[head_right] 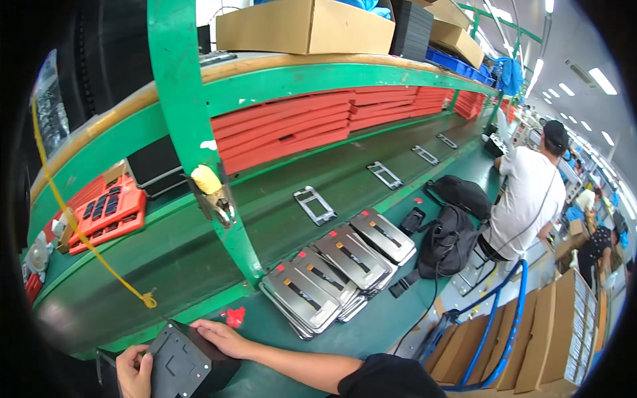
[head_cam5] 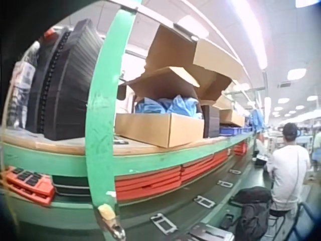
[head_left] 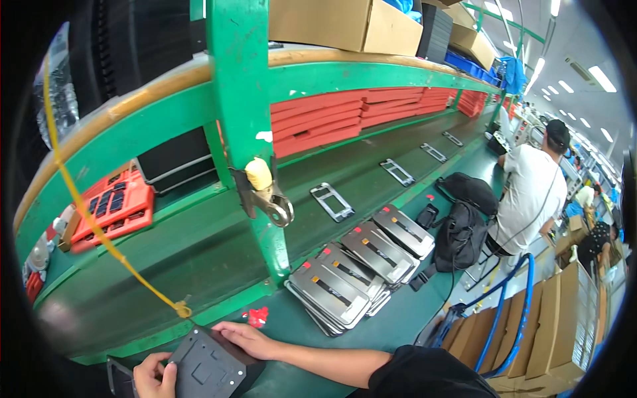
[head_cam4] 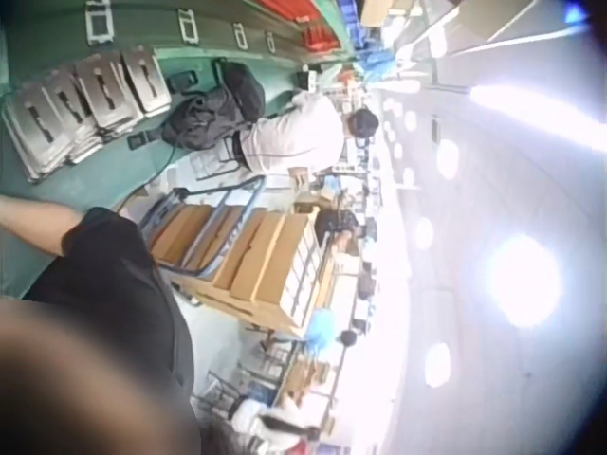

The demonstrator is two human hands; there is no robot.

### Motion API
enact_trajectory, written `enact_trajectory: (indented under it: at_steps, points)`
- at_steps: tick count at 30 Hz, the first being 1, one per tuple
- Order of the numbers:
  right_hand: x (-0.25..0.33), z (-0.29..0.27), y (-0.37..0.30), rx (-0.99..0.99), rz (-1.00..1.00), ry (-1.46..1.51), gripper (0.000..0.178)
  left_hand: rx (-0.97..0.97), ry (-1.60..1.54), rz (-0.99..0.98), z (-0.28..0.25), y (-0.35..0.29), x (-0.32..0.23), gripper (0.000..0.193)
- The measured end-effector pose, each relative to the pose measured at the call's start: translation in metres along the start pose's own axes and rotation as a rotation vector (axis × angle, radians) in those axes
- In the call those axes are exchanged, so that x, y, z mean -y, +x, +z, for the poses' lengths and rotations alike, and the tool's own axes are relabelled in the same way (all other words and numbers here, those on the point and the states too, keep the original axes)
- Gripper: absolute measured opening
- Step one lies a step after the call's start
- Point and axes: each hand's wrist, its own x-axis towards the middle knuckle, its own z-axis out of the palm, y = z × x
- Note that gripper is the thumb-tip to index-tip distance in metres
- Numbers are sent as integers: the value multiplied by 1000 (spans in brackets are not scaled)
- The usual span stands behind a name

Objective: Assemble plastic housings and electronic modules on a production line.

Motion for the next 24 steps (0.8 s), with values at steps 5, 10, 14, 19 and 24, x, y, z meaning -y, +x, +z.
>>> enact_trajectory:
  at_steps: [5,10,14,19,24]
  points:
    - [13,5,-3,17,31,-47,39,-2,-27,-7,-3,-1,7,22]
    - [8,2,-6,-1,14,-115,40,-1,-27,12,-1,-4,14,21]
    - [10,2,-3,16,2,-116,40,-4,-34,39,0,-6,13,20]
    - [14,2,-3,32,-21,-125,38,-13,-24,78,0,-8,20,22]
    - [15,2,-6,35,-34,-89,35,15,-34,89,-1,-11,14,24]
